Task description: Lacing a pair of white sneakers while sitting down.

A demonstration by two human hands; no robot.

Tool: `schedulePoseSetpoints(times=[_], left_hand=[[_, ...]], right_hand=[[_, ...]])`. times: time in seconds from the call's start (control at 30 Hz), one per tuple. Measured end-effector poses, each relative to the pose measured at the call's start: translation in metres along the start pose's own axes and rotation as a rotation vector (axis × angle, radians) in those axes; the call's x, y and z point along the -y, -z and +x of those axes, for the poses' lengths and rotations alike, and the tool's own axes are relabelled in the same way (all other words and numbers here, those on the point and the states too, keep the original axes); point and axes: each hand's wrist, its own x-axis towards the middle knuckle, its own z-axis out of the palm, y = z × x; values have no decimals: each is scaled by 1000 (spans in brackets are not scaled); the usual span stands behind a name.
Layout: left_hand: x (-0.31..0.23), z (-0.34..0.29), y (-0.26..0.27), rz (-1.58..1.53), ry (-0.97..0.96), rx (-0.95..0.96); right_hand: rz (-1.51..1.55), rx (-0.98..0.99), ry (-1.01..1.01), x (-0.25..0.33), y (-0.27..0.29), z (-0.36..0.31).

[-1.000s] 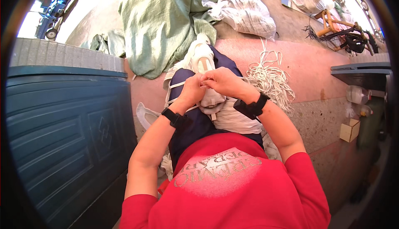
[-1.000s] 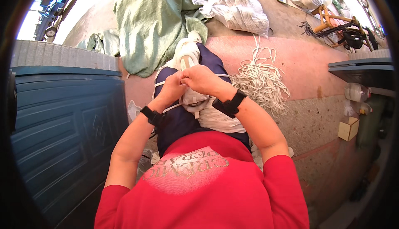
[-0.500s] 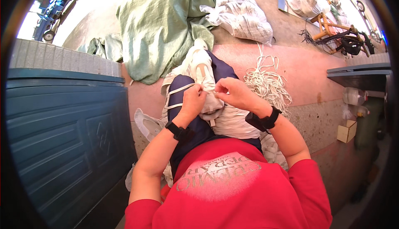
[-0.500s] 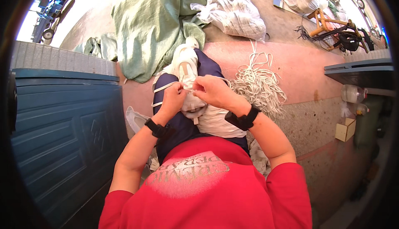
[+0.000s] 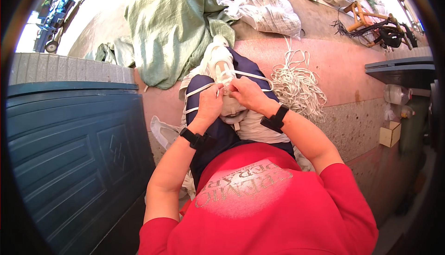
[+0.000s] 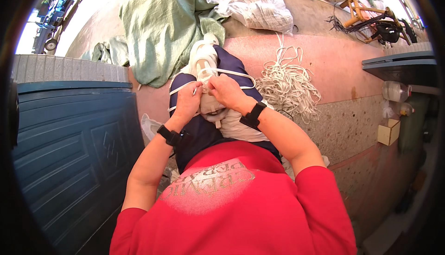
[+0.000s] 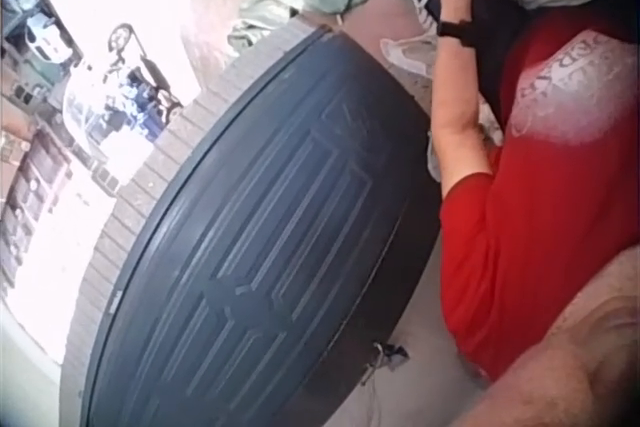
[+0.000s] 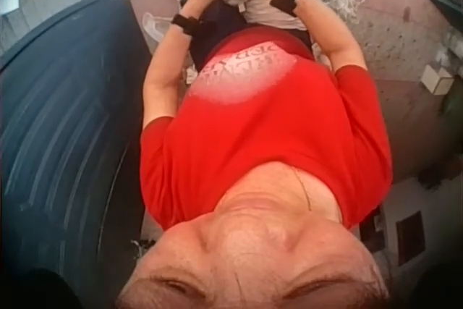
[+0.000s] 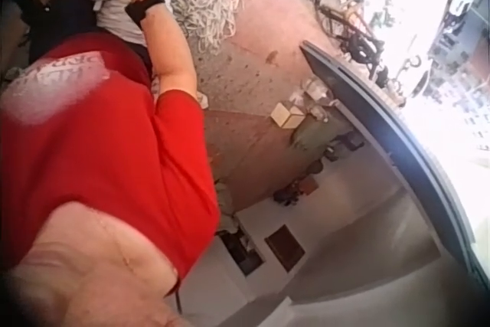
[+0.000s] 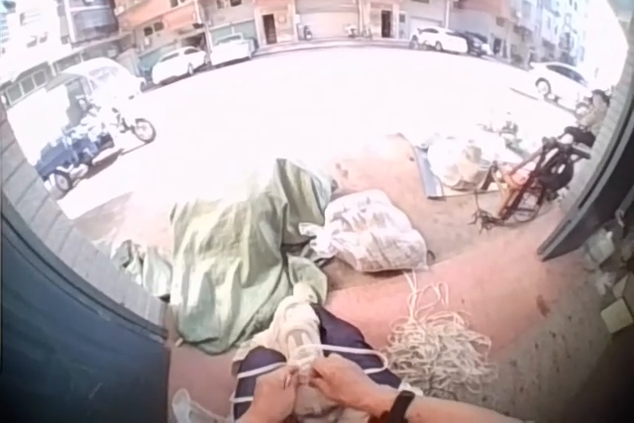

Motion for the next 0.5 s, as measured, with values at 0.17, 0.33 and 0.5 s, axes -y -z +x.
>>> schedulePoseSetpoints(times=[0.17, 0.33, 0.5], left_hand=[[7, 0, 1, -17, 91, 32], [12, 5, 1, -11, 73, 69], [-1, 0, 0, 52, 10, -40]], right_hand=[[-119, -15, 60, 10, 1, -2], [-58, 32, 86, 0, -7, -3], [-40, 46, 93, 2, -2, -3]])
